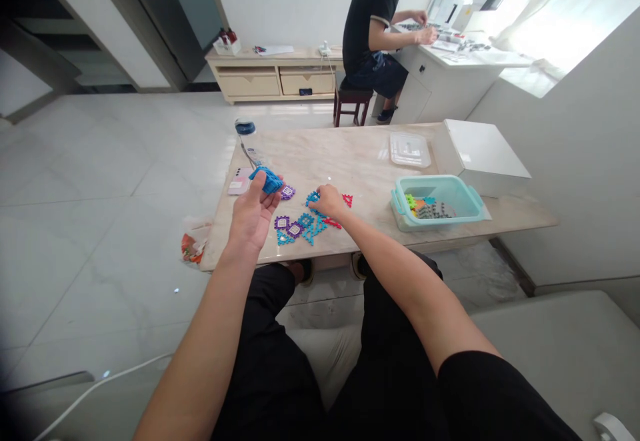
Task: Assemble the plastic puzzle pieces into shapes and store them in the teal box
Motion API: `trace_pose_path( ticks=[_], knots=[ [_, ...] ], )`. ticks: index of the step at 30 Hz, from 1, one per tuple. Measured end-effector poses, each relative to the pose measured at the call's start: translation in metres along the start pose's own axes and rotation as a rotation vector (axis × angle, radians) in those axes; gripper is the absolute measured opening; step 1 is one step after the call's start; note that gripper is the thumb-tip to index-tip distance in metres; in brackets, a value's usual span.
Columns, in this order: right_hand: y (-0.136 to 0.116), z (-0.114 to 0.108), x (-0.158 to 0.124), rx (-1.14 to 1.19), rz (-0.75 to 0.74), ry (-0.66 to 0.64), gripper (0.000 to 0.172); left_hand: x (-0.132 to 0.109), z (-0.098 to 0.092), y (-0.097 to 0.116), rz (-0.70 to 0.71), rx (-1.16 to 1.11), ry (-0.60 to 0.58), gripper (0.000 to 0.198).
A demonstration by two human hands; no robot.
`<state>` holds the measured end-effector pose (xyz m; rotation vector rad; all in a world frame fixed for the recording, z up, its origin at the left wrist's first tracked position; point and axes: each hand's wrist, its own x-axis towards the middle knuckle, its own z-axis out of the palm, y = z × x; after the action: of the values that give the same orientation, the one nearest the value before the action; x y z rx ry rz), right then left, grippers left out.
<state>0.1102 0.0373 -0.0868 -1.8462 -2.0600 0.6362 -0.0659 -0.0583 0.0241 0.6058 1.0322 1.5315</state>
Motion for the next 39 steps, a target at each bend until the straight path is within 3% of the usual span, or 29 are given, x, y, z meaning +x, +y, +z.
trace_pose_path(
  ticks=[3,6,10,19,30,39],
  knots=[
    [0.000,-0.035,0.002,0.432,0.020,0.082,0.051,0.000,0.001,0.000,-0.028,0.004,-0.002,0.054],
    [-0.001,-0.068,-0.012,0.833,-0.018,0.074,0.055,0.000,0.005,-0.003,-0.054,0.038,-0.016,0.052],
    [0.002,-0.093,-0.044,1.073,-0.154,0.060,0.056,-0.003,0.016,-0.011,-0.070,0.150,-0.087,0.048],
    [0.014,-0.105,-0.088,1.043,-0.292,0.012,0.061,-0.016,0.045,-0.029,-0.044,0.362,-0.289,0.053],
    [0.014,-0.098,-0.091,1.020,-0.259,-0.049,0.056,-0.011,0.035,-0.037,-0.102,0.405,-0.331,0.058],
    [0.010,-0.092,-0.092,1.018,-0.210,-0.019,0.058,-0.009,0.030,-0.038,-0.091,0.413,-0.356,0.053]
  ],
)
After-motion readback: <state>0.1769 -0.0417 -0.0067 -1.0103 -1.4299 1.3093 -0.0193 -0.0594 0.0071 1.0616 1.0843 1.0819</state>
